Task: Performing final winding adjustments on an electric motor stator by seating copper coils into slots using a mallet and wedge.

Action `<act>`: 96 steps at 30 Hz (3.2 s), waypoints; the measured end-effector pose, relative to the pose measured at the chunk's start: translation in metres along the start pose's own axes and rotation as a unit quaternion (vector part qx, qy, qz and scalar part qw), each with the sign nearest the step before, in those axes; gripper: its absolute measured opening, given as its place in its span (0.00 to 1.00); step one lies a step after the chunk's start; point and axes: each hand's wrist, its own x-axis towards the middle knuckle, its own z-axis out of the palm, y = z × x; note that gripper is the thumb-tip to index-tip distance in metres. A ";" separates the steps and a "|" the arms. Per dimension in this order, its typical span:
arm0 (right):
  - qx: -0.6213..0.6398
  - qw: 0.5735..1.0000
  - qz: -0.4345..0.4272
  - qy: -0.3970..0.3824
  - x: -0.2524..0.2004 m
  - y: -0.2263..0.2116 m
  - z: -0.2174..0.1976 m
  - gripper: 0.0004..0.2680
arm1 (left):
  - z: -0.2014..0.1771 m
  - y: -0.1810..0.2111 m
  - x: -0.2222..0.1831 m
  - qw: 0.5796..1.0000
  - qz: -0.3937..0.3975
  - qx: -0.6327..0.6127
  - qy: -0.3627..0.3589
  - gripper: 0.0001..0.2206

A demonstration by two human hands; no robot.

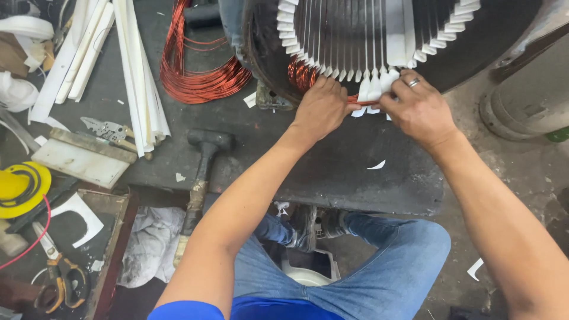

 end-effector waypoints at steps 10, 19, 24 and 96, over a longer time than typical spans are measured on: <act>-0.008 0.999 0.027 -0.022 -0.006 -0.006 0.017 0.12 | 0.017 0.009 0.004 0.998 -0.043 0.020 -0.048 0.25; 0.169 0.978 0.117 -0.019 -0.023 -0.010 -0.013 0.10 | -0.004 0.005 0.005 0.997 -0.031 -0.038 -0.051 0.28; 0.179 0.968 0.158 0.074 -0.011 -0.023 -0.015 0.08 | -0.006 0.010 0.012 0.999 -0.021 -0.048 -0.005 0.26; 0.197 0.773 0.498 -0.340 -0.015 -0.084 -0.162 0.22 | 0.007 0.030 0.011 0.995 -0.100 -0.014 0.009 0.30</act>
